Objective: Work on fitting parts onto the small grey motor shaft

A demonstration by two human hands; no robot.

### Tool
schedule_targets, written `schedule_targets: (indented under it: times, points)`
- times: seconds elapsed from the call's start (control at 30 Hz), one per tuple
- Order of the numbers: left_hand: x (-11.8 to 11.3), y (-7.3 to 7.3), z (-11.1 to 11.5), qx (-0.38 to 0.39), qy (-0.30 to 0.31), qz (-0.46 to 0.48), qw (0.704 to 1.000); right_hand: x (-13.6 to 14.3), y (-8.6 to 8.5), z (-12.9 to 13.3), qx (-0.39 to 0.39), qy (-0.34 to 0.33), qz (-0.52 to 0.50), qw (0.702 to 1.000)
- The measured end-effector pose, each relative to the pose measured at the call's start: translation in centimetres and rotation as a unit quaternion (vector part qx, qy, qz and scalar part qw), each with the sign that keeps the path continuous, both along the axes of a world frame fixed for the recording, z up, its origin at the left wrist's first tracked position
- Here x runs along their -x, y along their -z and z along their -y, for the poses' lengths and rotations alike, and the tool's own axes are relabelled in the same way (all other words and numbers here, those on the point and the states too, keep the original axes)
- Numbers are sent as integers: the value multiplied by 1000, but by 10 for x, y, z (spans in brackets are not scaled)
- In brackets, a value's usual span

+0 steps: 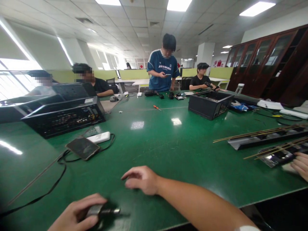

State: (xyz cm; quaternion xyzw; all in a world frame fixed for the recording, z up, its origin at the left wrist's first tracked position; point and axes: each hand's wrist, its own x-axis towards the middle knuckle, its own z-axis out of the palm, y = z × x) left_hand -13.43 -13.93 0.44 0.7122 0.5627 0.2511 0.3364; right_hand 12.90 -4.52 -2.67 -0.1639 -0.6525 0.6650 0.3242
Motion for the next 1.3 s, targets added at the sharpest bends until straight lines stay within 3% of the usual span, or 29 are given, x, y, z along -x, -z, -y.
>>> schedule_targets:
  times: [0.13, 0.2, 0.27, 0.37, 0.5, 0.77, 1.07, 1.3]
  points:
    - [-90, -16, -55, 10, 34, 135, 990, -59, 6, -28, -29, 97, -17, 995]
    - [-119, -18, -84, -16, 24, 169, 985, -73, 6, -43, -39, 139, -6, 990]
    - [-133, -14, -107, -45, 3, 188, 981, -77, 5, -54, -43, 168, 15, 985]
    - [-134, -1, -125, -86, -22, 189, 978, -73, 4, -60, -50, 194, 47, 979]
    - [-125, 11, -125, -111, 2, 139, 984, -64, 3, -53, -81, 209, 100, 969]
    - [-126, 7, -121, -93, 34, 124, 987, -61, -5, -45, -109, 217, 145, 959]
    - [-126, 17, -124, -12, 49, 181, 982, -60, -2, -45, -133, 239, 178, 945]
    - [-128, 23, -124, 25, 23, 207, 978, -63, -2, -44, -159, 251, 196, 934]
